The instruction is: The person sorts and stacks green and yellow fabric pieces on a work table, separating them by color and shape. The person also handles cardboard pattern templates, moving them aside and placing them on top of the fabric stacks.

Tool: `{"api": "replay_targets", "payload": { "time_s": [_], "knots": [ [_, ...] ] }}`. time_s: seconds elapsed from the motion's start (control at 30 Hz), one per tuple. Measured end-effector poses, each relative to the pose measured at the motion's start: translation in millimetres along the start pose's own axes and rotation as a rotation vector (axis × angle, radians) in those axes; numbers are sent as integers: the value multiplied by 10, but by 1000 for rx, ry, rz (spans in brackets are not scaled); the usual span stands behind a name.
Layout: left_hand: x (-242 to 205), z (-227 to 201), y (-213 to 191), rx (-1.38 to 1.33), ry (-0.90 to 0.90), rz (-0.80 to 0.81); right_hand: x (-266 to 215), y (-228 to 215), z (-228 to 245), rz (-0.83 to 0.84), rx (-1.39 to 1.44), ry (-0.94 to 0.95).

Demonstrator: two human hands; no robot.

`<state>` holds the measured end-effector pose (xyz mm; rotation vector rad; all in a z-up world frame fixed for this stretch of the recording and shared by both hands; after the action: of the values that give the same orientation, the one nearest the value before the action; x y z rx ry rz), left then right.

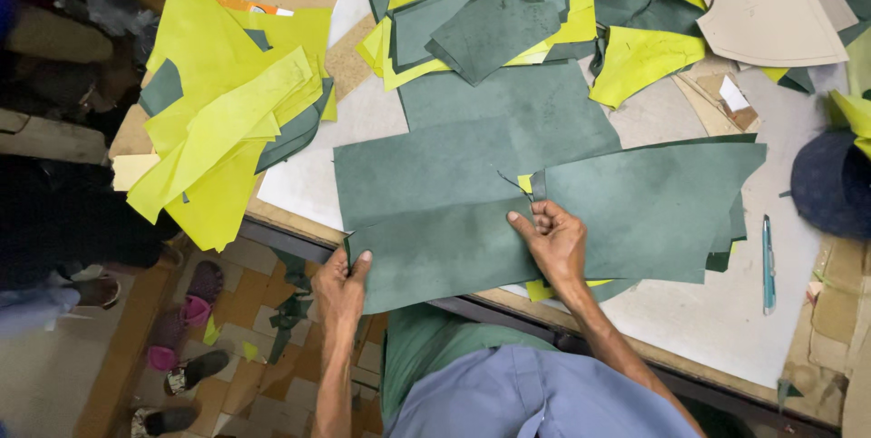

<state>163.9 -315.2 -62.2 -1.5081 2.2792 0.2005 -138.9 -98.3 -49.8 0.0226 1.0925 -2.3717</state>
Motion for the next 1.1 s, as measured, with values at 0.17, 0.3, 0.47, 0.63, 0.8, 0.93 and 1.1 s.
{"api": "replay_targets", "payload": {
  "time_s": [0.17,0.3,0.47,0.63,0.8,0.93,1.1],
  "knots": [
    [-22,-35,15,44,-13,-39,56,29,1,25,13,33],
    [-7,-97,32,24,76,-65,111,39,17,74,-32,33],
    [25,32,21,41,51,-137,46,1,54,93,101,20],
    [32,199,-43,-11,-13,-184,45,72,58,137,112,69],
    [117,116,-58,156,70,-177,102,3,90,68,-32,62],
    [99,114,-44,114,3,-152,98,8,132,68,-33,30],
    [46,84,-34,56,2,-134,106,18,111,82,-44,37]
  ]
}}
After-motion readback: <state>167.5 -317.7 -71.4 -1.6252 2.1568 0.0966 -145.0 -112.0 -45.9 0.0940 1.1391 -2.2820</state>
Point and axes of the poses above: each hand's wrist, its own x-axis towards the middle knuckle, its own y-axis out of the palm, z = x × y, the point moved 9 cm from there along x, towards the middle knuckle, and after that the axes turned 15 degrees about -x, right-handed, at the moved point
